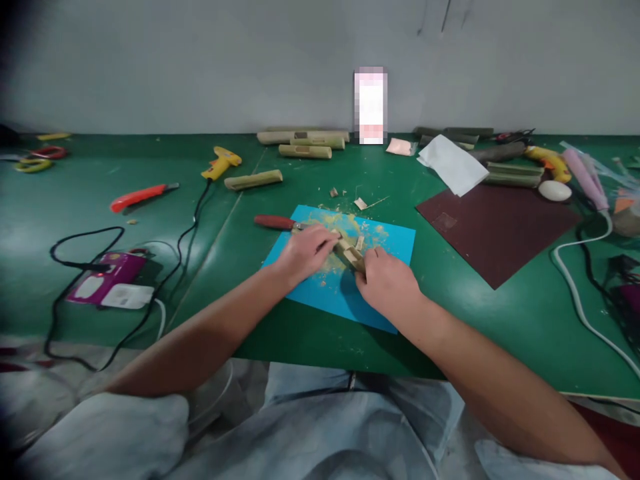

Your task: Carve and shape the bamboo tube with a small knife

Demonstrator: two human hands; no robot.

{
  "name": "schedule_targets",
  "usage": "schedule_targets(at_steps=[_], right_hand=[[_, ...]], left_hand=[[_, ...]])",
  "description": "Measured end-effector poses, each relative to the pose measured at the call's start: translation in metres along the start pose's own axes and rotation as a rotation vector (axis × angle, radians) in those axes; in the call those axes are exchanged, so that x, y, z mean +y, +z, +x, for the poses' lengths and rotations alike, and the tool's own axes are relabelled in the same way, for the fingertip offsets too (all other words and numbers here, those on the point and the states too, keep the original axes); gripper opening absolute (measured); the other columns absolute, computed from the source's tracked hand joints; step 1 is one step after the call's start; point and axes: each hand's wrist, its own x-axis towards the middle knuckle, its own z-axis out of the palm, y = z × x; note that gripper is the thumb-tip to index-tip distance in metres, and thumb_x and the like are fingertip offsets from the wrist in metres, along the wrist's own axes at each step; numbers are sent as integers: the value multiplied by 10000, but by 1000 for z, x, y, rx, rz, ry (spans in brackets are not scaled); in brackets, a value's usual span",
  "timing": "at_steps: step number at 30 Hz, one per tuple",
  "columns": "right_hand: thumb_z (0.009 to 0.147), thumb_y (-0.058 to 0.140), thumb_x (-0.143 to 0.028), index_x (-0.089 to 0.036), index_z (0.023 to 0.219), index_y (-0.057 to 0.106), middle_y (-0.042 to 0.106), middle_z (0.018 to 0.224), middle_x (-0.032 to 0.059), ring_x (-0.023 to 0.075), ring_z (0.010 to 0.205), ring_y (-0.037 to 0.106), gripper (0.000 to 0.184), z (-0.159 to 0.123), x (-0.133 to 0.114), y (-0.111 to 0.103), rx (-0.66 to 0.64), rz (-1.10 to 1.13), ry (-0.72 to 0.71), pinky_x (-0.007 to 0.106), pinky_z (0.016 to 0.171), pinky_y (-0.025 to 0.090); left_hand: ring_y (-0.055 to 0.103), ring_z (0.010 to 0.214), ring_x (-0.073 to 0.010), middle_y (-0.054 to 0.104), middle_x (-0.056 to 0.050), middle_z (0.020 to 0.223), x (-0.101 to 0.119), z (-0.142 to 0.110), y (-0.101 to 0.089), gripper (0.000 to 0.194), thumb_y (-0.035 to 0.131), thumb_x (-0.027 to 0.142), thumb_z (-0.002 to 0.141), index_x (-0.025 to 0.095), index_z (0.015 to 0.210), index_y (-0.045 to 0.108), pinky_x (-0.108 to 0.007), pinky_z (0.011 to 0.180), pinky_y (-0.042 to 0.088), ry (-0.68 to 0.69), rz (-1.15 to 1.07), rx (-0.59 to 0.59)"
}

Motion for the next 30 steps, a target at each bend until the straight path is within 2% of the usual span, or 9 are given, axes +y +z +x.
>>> schedule_targets(at_steps=[2,6,9,13,17,21,24,28,30], right_hand=[[951,495,-317,-167,1010,599,663,1006,107,216,849,646,192,0,-1,-1,-2,-4,3,319,642,384],[948,503,-321,-164,1013,594,660,1013,104,215,856,646,192,0,-2,-2,-19,-3,-10,323,645,382],[948,500,-318,-167,999,591,659,1008,99,214,850,646,183,1,0,0,-10,-3,2,326,640,376],[944,508,-316,-165,1002,589,658,1010,98,216,865,645,182,0,0,1,-7,1,-11,324,646,376],[952,488,-311,-164,999,586,657,1005,103,214,844,641,183,-1,0,0,-17,-8,-1,327,646,377],[948,499,-320,-165,1009,584,655,1000,104,217,844,639,187,0,0,1,-13,-13,-13,328,650,378],[948,500,-325,-167,1001,585,654,996,103,216,836,641,187,0,0,2,-15,-12,-4,325,641,371],[942,509,-321,-172,990,583,654,979,94,212,833,641,174,0,1,4,7,-10,-20,321,640,364],[941,512,-321,-175,983,582,655,975,94,210,826,638,168,0,2,4,12,-15,-15,318,637,361]], left_hand=[[630,793,-165,650,-45,799,-1,0,0,260,484,263,1027,171,879,676,-295,747,518,-13,24,23],[649,844,-167,676,-58,872,0,-1,1,221,480,243,1026,174,976,684,-292,766,530,48,-14,-46],[636,793,-167,649,-49,805,1,-1,0,241,488,264,1026,167,924,684,-297,741,526,7,7,6],[645,822,-167,663,-59,858,0,-1,0,244,480,261,1028,165,952,690,-288,745,527,34,-28,-62],[626,782,-158,640,-42,799,-1,0,0,240,499,264,1021,167,890,676,-290,753,522,-21,11,14],[644,821,-165,668,-61,879,4,-1,0,237,471,260,1031,169,965,680,-293,751,527,49,-18,-51],[642,815,-166,660,-55,848,6,-1,1,235,475,254,1028,170,947,679,-295,752,524,20,7,-19],[645,816,-165,660,-54,859,6,0,2,244,462,272,1031,179,984,683,-291,744,520,36,-8,-75],[647,827,-165,666,-54,863,5,0,2,241,462,267,1030,179,976,680,-294,760,523,22,-14,-50]])
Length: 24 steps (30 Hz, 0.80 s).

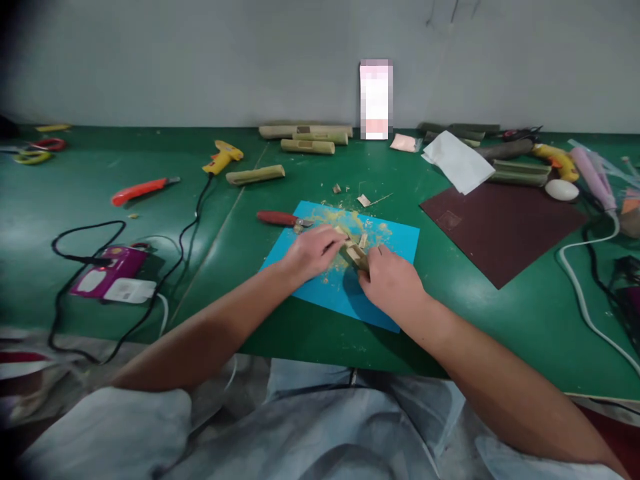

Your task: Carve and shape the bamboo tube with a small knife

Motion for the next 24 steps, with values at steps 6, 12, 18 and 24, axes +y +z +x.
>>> schedule_targets(at_steps=[6,12,18,24], right_hand=[[940,519,-325,-170,990,586,661,988,100,211,843,639,177,0,-1,-2,-12,11,-2,314,639,366],[947,506,-326,-168,1012,586,662,1009,103,209,852,641,188,0,-1,-3,-27,19,12,310,645,376],[947,495,-316,-169,991,577,661,1002,97,201,825,639,173,0,-1,-3,-17,21,9,313,629,366],[947,494,-319,-165,989,586,662,988,95,205,820,642,183,0,-1,-2,-11,42,12,316,624,359]], left_hand=[[654,845,-169,675,-62,887,0,-1,0,231,479,279,1030,175,992,682,-296,767,530,12,-28,-8],[644,816,-165,664,-52,857,-2,0,-1,235,478,274,1025,176,947,677,-294,748,521,-15,-16,-3],[636,805,-169,657,-48,829,-3,0,-3,227,494,263,1016,175,903,671,-298,746,514,-53,15,29],[637,793,-164,662,-48,824,-1,0,-4,234,489,260,1021,175,911,677,-293,737,513,-31,2,29]])
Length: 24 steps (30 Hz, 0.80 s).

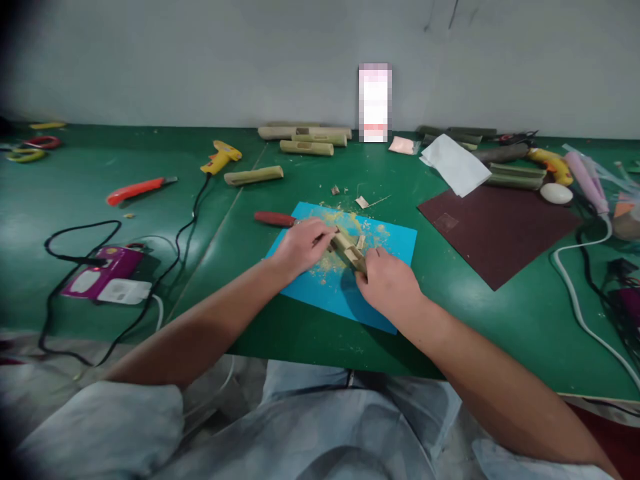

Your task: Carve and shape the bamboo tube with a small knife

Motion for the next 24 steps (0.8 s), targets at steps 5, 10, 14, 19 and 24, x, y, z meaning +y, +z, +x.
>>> schedule_targets(at_steps=[5,10,14,19,24], right_hand=[[949,484,-306,-169,988,584,666,995,101,213,846,649,174,0,-1,-2,-14,-12,-9,316,633,364],[952,485,-312,-163,1003,585,664,1006,102,217,842,654,187,0,-1,-1,-8,-18,-12,322,622,368],[950,495,-317,-164,1003,585,667,1005,104,220,851,654,186,0,0,0,1,-19,-17,323,631,378],[948,495,-310,-169,998,585,667,997,104,222,860,656,175,-1,0,-1,0,-17,-21,322,630,380],[947,493,-312,-172,992,584,666,988,99,218,854,656,173,-1,0,0,16,-20,-16,321,623,373]], left_hand=[[642,825,-165,671,-50,871,0,0,0,228,482,259,1023,183,933,677,-289,742,510,20,-19,-45],[624,805,-162,656,-44,839,1,0,-2,237,480,263,1023,178,917,674,-285,733,500,-17,-1,-36],[639,805,-165,664,-44,828,2,-1,-1,222,496,263,1017,176,925,679,-288,737,505,6,-14,-41],[645,814,-166,676,-53,856,1,0,1,236,475,261,1027,178,950,681,-292,738,512,34,-22,-50],[626,774,-166,644,-43,785,0,1,0,252,494,272,1018,175,861,666,-296,728,507,15,-2,6]])
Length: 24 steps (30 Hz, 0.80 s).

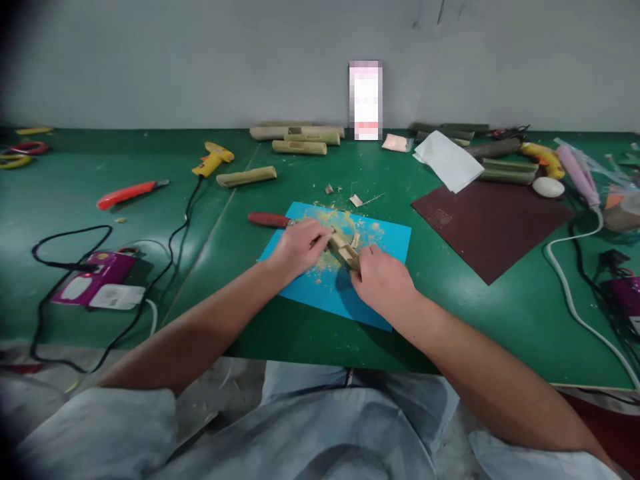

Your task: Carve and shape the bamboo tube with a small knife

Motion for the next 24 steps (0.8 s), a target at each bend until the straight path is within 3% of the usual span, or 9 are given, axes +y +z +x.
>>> schedule_targets(at_steps=[3,7,10,14,17,21,24], right_hand=[[944,493,-309,-169,989,587,664,982,97,217,848,654,175,1,0,0,-1,5,-9,323,624,371],[945,492,-312,-167,996,588,662,987,97,220,842,651,181,1,0,-1,-2,11,-1,330,623,375],[948,493,-312,-164,1009,588,664,996,102,223,860,650,186,1,-1,-2,-26,10,-4,332,634,384],[951,492,-313,-167,1012,587,666,1010,104,220,852,652,185,1,-1,-3,-32,5,3,325,636,387],[950,497,-318,-169,1007,584,667,1006,103,221,857,654,181,1,-1,-3,-40,-2,3,319,631,382],[956,492,-318,-169,1007,580,665,1007,105,214,855,649,181,0,-2,-3,-32,1,9,313,634,379],[952,500,-315,-169,1010,582,664,1007,105,217,859,649,177,0,-2,-3,-41,0,7,316,640,383]], left_hand=[[641,811,-166,672,-53,849,0,0,0,240,480,271,1022,182,915,675,-293,735,511,13,-30,-48],[623,767,-165,642,-41,774,-1,0,-1,258,493,284,1017,179,858,668,-299,725,507,-24,-5,23],[633,788,-162,660,-43,816,-1,-1,-2,245,484,285,1022,186,904,675,-292,725,512,-1,-45,-50],[619,758,-164,641,-34,762,-2,0,-3,269,496,305,1015,188,843,666,-299,720,511,-38,-21,3],[637,793,-161,667,-41,816,-2,0,-3,239,488,290,1017,190,918,682,-293,734,516,-7,-47,-60],[624,767,-159,657,-35,786,1,1,-3,256,499,285,1012,189,842,665,-295,723,511,-38,-32,-5],[634,788,-157,670,-41,826,3,0,-2,245,487,271,1018,188,884,674,-284,717,508,-1,-60,-57]])
